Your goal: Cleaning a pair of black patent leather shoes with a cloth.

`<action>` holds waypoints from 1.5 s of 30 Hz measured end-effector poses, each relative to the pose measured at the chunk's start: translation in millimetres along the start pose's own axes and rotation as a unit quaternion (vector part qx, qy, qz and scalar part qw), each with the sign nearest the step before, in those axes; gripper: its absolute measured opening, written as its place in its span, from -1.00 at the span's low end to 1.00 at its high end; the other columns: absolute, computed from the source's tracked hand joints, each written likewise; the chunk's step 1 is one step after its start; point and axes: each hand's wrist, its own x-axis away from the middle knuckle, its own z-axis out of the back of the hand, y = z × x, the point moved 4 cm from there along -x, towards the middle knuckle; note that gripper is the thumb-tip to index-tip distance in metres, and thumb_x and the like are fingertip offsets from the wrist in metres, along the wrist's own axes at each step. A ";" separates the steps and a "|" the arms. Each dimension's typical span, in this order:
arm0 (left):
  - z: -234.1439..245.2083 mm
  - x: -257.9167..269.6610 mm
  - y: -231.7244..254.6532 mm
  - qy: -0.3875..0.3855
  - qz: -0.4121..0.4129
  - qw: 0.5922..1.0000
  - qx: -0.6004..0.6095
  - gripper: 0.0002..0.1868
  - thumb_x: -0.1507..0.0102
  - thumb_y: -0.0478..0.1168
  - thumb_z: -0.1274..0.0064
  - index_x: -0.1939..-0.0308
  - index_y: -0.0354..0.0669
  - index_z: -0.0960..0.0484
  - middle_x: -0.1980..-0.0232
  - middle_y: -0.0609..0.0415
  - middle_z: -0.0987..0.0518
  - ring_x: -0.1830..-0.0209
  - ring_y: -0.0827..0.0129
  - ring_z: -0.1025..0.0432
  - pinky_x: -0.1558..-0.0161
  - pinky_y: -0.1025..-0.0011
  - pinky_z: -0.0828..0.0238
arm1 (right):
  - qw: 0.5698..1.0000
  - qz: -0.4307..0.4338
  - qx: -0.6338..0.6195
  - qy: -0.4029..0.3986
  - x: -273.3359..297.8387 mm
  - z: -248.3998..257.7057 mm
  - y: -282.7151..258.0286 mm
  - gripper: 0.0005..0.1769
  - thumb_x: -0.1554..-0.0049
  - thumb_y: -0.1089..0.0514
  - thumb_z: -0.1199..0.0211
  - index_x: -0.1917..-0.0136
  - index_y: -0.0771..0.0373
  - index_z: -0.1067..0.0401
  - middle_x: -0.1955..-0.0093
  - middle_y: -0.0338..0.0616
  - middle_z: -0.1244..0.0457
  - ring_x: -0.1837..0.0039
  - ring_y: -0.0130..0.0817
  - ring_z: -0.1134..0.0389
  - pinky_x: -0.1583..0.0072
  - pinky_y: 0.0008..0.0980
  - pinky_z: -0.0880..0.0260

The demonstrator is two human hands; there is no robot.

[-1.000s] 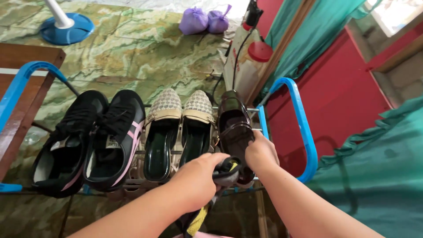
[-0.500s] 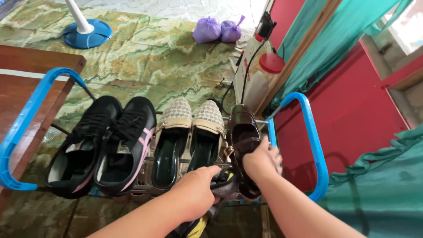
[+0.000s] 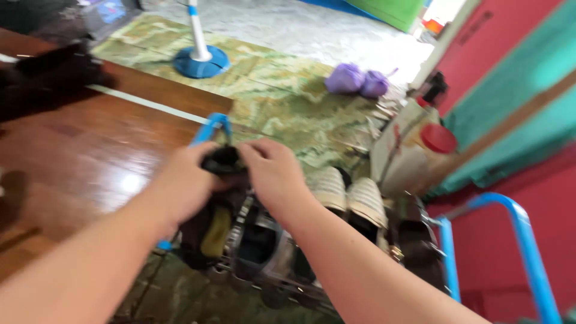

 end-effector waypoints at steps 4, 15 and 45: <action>118.4 -34.9 -8.6 0.098 -0.002 0.995 -0.029 -0.72 -0.12 -0.30 -0.20 0.08 -0.15 -0.73 0.25 0.10 -0.70 0.33 0.39 -0.51 0.27 0.32 -0.46 | 0.993 0.070 0.006 -0.098 -32.0 -100.2 -54.1 -0.53 -0.14 -0.04 -0.26 -0.21 0.30 -0.55 -0.04 -0.05 -0.47 -0.05 -0.41 -0.45 -0.13 -0.37 -0.42; 302.3 -150.0 -62.7 0.282 0.067 0.948 -0.131 -0.61 -0.15 -0.28 -0.10 -0.07 -0.23 -0.67 0.09 -0.19 -0.65 0.24 -0.03 -0.57 0.26 -0.06 -0.46 | 0.968 0.041 -0.060 -0.239 -124.5 -271.4 -78.0 0.07 0.04 0.16 -0.39 -0.66 0.26 -0.03 -0.01 -0.05 -0.40 0.03 -0.41 -0.37 -0.06 -0.40 -0.44; 212.0 -17.6 -50.4 -0.075 0.064 0.891 -0.443 -0.48 -0.15 -0.42 -0.01 -0.04 0.35 -0.70 -0.15 0.16 -0.59 -0.20 0.05 -0.50 -0.13 0.12 -0.44 | 0.949 -0.049 0.305 -0.069 -126.6 -241.4 -53.3 -0.51 0.05 0.05 -0.26 -0.19 -0.01 -0.54 -0.26 -0.06 -0.37 -0.33 -0.10 -0.37 -0.32 -0.13 -0.37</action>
